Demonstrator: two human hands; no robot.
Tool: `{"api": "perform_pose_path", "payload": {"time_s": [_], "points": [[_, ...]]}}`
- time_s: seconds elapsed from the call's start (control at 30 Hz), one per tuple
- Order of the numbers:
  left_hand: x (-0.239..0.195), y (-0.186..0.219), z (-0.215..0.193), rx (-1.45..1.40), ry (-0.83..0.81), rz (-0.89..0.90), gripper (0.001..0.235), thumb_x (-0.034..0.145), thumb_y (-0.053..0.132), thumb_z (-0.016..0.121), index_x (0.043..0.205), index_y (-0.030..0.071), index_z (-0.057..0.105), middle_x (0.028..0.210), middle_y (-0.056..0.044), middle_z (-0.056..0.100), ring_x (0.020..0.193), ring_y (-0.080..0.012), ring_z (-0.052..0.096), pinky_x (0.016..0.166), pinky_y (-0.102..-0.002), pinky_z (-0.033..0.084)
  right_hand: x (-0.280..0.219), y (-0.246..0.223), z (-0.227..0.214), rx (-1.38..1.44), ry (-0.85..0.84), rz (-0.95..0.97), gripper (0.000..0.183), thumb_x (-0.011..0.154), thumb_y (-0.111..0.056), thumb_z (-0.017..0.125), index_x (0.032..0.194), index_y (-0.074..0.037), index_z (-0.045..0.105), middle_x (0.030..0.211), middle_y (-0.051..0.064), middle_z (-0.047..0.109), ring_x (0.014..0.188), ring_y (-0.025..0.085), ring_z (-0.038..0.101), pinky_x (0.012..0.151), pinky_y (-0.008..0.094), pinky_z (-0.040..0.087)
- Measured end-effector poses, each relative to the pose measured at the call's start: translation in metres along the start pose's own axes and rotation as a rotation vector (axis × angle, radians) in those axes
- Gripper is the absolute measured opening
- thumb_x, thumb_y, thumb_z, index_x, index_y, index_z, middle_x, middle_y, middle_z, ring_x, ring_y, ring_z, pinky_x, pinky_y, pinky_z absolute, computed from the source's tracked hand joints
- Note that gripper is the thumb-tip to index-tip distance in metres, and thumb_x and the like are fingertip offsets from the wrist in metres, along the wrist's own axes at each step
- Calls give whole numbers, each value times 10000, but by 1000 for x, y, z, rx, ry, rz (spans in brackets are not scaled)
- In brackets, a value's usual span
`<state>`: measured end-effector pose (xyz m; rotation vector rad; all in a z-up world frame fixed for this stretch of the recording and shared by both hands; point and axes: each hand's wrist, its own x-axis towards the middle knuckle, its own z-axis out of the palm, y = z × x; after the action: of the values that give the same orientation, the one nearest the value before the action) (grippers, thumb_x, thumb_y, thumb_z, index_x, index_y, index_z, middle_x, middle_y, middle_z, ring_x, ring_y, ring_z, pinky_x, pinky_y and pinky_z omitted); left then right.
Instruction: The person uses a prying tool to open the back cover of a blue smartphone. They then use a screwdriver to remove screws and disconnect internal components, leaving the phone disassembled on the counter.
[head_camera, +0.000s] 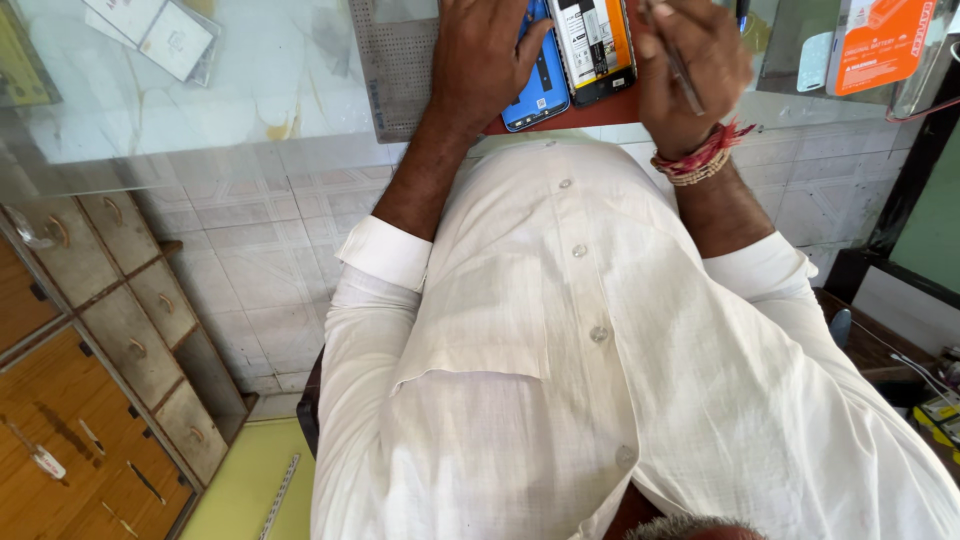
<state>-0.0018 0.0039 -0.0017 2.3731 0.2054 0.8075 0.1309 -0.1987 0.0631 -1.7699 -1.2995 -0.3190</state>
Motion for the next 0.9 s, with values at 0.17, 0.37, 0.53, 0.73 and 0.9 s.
{"api": "perform_pose_path", "payload": {"time_s": [0.17,0.37,0.53,0.73,0.9], "points": [[2,-8,-4,-123,-60,-63,265,929,194,891,1021,104,659,951,-29,697,916,-243,642,911,-461,451,-10,11,-5,120,133,291,102,1123,-74,709,1138,27,705,953,127,752,831,209,724,728,350,557],[0,-3,-35,79,31,-121,288,908,139,881,1099,57,681,1002,-80,668,935,-277,628,895,-476,439,-12,18,-13,312,133,409,76,1150,9,647,1125,74,675,946,130,699,831,173,697,699,289,534],[-12,10,-63,76,64,-209,285,873,82,869,1091,49,687,1081,-106,666,1066,-318,618,925,-459,496,-9,16,-1,481,121,337,45,1080,46,527,1109,71,550,1024,114,678,922,171,712,757,318,562],[-30,23,-66,91,20,-256,269,861,72,872,1056,28,693,1081,-106,672,1048,-323,615,905,-453,504,-14,26,9,-97,123,217,134,992,52,782,999,5,656,900,96,704,771,244,586,701,365,454],[-28,20,-68,51,8,-242,245,872,76,870,1042,33,699,1089,-100,683,1051,-309,622,901,-437,519,-20,24,2,-373,7,155,120,946,4,803,935,-58,701,857,17,685,809,193,598,814,439,402]]}}
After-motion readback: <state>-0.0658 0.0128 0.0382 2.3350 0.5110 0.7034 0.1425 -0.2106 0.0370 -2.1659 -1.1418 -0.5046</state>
